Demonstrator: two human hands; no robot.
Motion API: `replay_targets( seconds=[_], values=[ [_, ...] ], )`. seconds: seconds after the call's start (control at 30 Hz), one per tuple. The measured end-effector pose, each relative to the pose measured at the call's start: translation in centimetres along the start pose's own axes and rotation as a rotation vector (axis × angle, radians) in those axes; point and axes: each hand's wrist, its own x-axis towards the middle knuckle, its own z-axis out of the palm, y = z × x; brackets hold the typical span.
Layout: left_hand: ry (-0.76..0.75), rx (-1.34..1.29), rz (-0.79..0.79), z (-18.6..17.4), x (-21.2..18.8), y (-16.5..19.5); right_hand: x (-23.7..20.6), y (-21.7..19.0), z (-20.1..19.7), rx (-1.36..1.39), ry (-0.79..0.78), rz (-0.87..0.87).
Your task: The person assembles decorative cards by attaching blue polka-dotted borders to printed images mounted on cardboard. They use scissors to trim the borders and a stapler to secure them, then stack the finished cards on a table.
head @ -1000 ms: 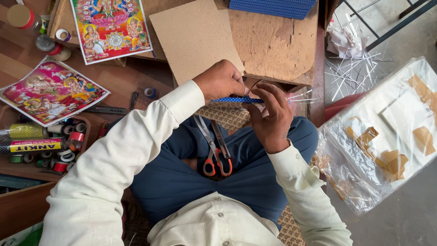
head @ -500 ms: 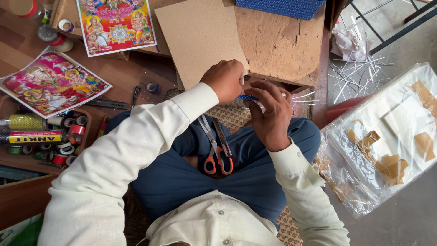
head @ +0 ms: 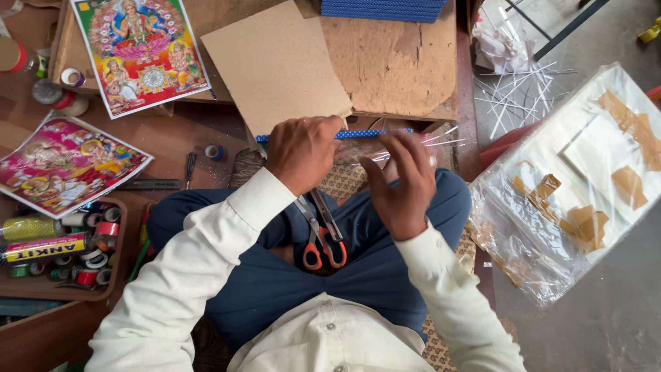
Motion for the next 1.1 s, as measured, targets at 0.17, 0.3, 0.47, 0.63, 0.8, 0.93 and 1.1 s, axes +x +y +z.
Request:
replay_targets(
  seconds=[0.17, 0.3, 0.47, 0.63, 0.8, 0.93, 1.1],
  values=[
    [-0.039, -0.086, -0.081, -2.2, 0.8, 0.5, -6.2, 1.5, 0.7, 1.141, -0.134, 1.143],
    [0.048, -0.136, -0.013, -6.0, 0.6, 1.5, -5.2, 2.7, -0.5, 1.778, -0.435, 1.376],
    [0.221, -0.138, 0.36, -9.8, -2.2, 3.1, -1.4, 2.1, -4.3, 2.153, -0.399, 1.175],
    [0.397, 0.141, 0.354, -9.7, -7.1, 3.3, -0.8, 1.8, -3.9, 1.699, -0.298, 1.315],
    [0.412, -1.475, -0.531, -4.9, -12.1, 1.4, -0.3, 1.0, -1.5, 1.631, -0.319, 0.983],
    [0.009, -2.127, -0.78, -0.6, -15.5, -0.7, -0.2, 0.2, 0.6, 1.537, -0.439, 0.933],
    [0.103, -2.052, -0.725, 3.0, -17.9, -1.0, -2.3, 0.9, 3.5, 1.513, -0.551, 0.931]
  ],
)
